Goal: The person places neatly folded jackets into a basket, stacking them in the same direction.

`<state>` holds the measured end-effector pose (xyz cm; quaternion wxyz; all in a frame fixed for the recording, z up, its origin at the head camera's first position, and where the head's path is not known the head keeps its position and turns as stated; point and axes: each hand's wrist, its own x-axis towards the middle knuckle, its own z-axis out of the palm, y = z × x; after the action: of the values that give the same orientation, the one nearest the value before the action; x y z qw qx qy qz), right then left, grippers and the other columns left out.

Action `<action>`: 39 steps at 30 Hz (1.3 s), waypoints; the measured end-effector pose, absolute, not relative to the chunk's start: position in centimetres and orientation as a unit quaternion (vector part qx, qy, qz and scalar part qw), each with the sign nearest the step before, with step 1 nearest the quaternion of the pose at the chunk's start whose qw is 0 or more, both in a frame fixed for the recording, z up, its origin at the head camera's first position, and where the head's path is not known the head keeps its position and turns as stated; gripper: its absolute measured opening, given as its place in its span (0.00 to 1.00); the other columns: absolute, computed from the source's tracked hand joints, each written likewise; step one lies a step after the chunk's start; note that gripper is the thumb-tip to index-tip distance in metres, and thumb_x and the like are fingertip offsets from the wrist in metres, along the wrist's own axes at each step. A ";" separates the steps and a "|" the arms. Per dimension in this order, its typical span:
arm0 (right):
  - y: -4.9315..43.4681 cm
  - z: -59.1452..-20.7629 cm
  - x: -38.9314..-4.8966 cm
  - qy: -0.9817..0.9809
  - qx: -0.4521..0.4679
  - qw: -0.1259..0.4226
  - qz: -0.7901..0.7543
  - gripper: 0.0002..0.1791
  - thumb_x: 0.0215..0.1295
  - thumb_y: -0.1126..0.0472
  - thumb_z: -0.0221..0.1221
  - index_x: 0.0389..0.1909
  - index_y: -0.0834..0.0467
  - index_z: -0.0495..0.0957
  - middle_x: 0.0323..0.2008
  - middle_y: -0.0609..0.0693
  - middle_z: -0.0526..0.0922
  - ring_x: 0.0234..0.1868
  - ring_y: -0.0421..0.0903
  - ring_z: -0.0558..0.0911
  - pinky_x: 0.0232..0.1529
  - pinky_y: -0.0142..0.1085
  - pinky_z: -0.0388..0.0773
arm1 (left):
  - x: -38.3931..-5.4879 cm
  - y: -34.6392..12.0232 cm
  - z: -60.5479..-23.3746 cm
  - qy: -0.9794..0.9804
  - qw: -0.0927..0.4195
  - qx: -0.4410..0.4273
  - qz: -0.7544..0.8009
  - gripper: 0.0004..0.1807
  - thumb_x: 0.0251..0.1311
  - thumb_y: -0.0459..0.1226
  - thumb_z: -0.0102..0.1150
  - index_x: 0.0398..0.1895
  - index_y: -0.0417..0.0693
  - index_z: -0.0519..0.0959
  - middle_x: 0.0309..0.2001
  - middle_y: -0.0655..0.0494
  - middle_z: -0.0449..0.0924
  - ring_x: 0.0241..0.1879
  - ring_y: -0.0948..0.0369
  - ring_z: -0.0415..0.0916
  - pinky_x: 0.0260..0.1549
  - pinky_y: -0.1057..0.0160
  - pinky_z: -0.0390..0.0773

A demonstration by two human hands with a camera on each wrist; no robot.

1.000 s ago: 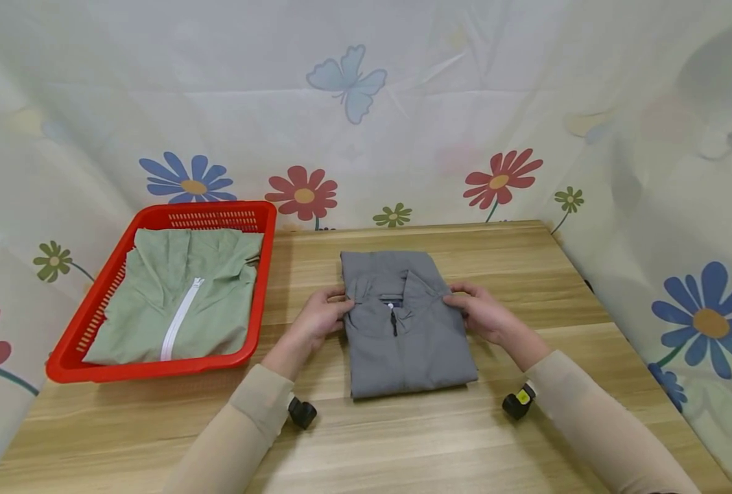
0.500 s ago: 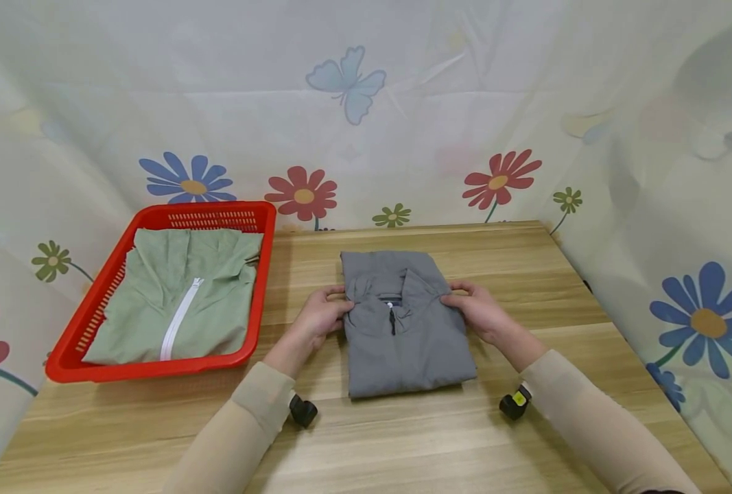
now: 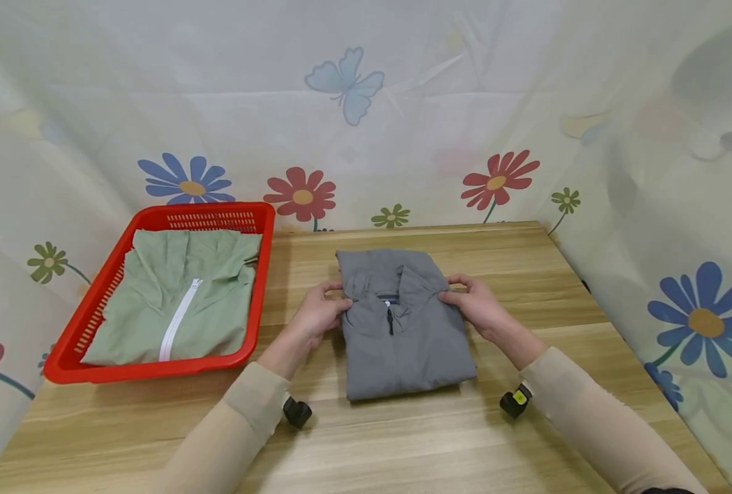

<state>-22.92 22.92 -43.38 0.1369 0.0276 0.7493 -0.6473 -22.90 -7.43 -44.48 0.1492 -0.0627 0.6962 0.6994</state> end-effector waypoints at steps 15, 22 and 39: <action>21.3 -40.0 -22.6 0.740 -0.017 0.134 -0.658 0.24 0.74 0.67 0.58 0.65 0.71 0.65 0.46 0.56 0.82 0.40 0.42 0.83 0.38 0.34 0.82 | -22.0 -9.8 -40.4 0.712 0.143 -0.041 0.686 0.29 0.73 0.29 0.54 0.75 0.35 0.61 0.60 0.35 0.74 0.52 0.51 0.77 0.57 0.50 0.78; 20.2 -38.6 -22.6 0.741 -0.017 0.139 -0.657 0.25 0.73 0.66 0.59 0.66 0.70 0.66 0.47 0.56 0.83 0.40 0.41 0.83 0.39 0.33 0.82 | -21.7 -11.3 -38.5 0.727 0.149 -0.036 0.669 0.30 0.75 0.30 0.54 0.77 0.38 0.60 0.63 0.37 0.73 0.56 0.49 0.75 0.58 0.49 0.78; 19.5 -37.5 -22.7 0.733 -0.029 0.155 -0.662 0.24 0.75 0.66 0.57 0.67 0.70 0.63 0.49 0.58 0.81 0.42 0.42 0.83 0.40 0.34 0.83 | -21.8 -11.9 -37.7 0.727 0.166 -0.042 0.665 0.31 0.76 0.32 0.53 0.78 0.39 0.58 0.63 0.38 0.72 0.56 0.50 0.74 0.60 0.50 0.76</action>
<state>-22.71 19.52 -37.49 0.1546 -0.0286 0.7328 -0.6620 -21.81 -11.90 -37.72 0.1655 -0.0415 0.7274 0.6647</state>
